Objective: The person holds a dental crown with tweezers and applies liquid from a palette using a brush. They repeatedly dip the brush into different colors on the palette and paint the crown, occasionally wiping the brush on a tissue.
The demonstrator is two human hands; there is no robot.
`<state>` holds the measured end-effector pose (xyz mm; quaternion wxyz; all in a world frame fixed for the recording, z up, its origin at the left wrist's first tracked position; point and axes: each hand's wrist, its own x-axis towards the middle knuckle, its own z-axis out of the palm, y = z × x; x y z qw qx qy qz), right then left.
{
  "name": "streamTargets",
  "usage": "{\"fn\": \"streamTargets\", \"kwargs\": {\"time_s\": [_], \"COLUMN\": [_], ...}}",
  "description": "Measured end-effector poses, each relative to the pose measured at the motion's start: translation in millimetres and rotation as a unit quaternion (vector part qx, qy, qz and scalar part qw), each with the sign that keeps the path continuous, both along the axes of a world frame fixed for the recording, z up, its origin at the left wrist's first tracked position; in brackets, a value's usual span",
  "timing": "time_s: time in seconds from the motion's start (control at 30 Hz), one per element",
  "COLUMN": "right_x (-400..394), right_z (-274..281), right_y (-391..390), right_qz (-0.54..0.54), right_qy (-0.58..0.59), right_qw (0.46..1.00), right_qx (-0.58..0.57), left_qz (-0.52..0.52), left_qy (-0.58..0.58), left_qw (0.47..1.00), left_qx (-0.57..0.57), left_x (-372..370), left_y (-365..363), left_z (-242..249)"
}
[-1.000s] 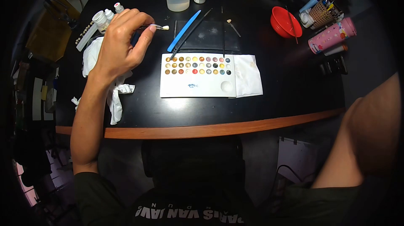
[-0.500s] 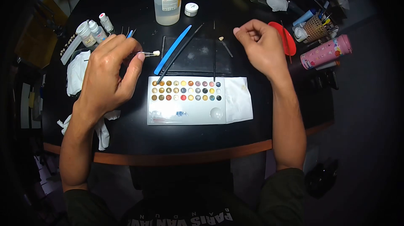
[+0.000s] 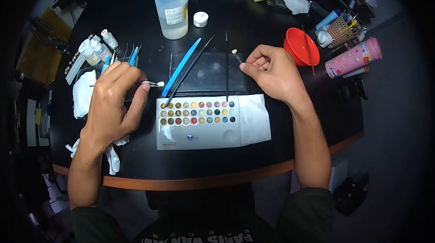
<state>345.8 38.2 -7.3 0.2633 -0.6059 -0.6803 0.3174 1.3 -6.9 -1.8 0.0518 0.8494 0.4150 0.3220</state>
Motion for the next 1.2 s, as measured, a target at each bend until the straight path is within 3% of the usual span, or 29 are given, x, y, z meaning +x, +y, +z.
{"fn": "streamTargets", "kwargs": {"time_s": [0.37,0.5,0.63,0.93,1.2], "right_x": [4.6,-5.9,-26.9,-67.2,-77.5], "right_z": [1.9,18.3,21.3,6.8,12.3], "right_y": [0.5,-8.8,-28.1,-54.4,-66.2], "right_qz": [-0.002,-0.018,0.066,0.184,0.204], "right_qy": [0.039,0.098,0.171,0.097,0.11], "right_qw": [0.999,0.991,0.972,0.954,0.959], "right_qx": [-0.017,0.094,0.146,0.215,0.166], "left_qz": [-0.008,-0.014,-0.053,-0.122,-0.16], "left_qy": [-0.011,0.001,0.004,0.042,0.032], "left_qw": [1.0,1.0,0.999,0.991,0.986], "left_qx": [0.014,0.001,0.012,0.029,0.014], "left_x": [-2.4,-4.5,-4.7,-7.0,-6.7], "left_y": [4.9,4.2,4.2,2.4,4.6], "left_z": [-2.9,-0.4,-0.9,1.0,-8.4]}}
